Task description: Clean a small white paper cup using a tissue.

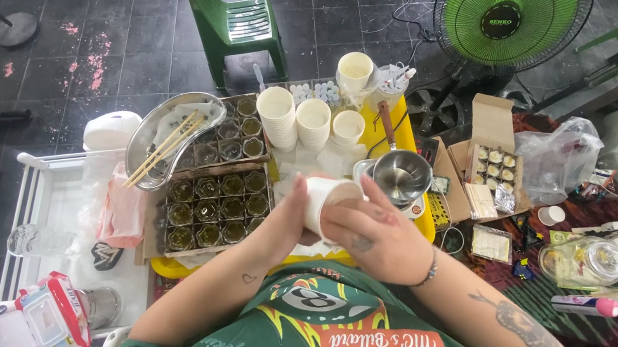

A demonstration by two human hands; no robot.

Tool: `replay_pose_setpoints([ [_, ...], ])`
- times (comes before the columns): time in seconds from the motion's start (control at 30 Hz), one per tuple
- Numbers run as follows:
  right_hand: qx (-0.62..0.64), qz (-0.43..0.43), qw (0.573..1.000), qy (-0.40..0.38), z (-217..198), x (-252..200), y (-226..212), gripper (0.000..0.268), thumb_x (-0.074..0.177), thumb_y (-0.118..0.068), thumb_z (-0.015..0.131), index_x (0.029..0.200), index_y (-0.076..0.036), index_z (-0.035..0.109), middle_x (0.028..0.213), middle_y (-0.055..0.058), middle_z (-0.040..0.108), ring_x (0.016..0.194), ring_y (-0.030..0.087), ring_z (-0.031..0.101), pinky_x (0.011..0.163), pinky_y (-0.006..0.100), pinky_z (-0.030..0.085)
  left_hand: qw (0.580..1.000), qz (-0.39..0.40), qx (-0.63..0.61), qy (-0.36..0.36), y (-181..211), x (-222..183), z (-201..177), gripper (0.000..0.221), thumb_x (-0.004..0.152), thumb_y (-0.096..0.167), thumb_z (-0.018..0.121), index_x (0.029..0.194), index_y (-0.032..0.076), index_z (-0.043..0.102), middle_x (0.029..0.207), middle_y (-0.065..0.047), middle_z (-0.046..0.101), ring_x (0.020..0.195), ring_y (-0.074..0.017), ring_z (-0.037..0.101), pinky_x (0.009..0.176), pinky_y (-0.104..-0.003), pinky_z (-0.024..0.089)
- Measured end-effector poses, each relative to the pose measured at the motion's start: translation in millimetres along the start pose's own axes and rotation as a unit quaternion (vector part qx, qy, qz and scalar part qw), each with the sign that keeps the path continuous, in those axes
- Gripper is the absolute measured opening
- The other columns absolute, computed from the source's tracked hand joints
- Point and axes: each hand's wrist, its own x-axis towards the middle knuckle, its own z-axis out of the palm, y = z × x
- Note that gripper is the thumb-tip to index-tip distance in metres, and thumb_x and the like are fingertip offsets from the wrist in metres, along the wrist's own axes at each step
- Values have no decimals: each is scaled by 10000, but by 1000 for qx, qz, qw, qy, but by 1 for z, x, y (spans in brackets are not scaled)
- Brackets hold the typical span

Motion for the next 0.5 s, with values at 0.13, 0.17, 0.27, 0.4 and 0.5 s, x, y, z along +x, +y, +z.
replay_pose_setpoints([
  [0.13,82,68,994,9,1,0,12,327,758,-14,740,1066,-111,685,1232,20,627,1128,233,658,1249,592,298,973,110,204,21,34,-10,36,770,1055,596,438,1600,96,224,1284,-155,612,1018,-178,647,806,-317,515],
  [0.17,160,100,981,53,2,0,10,307,827,22,723,1110,-89,675,1242,11,639,1149,233,672,1293,581,286,909,243,339,24,41,-9,44,740,1057,496,516,1593,135,154,1320,-184,581,1102,-226,635,899,-368,524],
  [0.27,237,125,961,73,9,0,-4,304,889,39,708,1172,-62,664,1254,24,635,1170,255,667,1286,544,316,777,428,460,22,25,-2,33,779,1048,386,654,1574,186,115,1367,-215,528,1220,-287,604,1021,-433,523],
  [0.4,229,97,968,-20,13,2,-17,388,866,-34,720,1249,-41,654,1263,115,567,1173,342,587,1079,440,487,793,466,391,29,-2,-7,21,666,1036,560,561,1512,165,314,1380,-172,482,1268,-254,575,1079,-418,492],
  [0.5,109,14,994,9,11,8,-9,384,822,-75,690,1204,-94,661,1238,55,583,1144,282,611,1230,636,334,936,286,204,28,19,-21,42,742,929,712,443,1422,157,464,1297,-106,525,1193,-196,593,1002,-364,506],
])
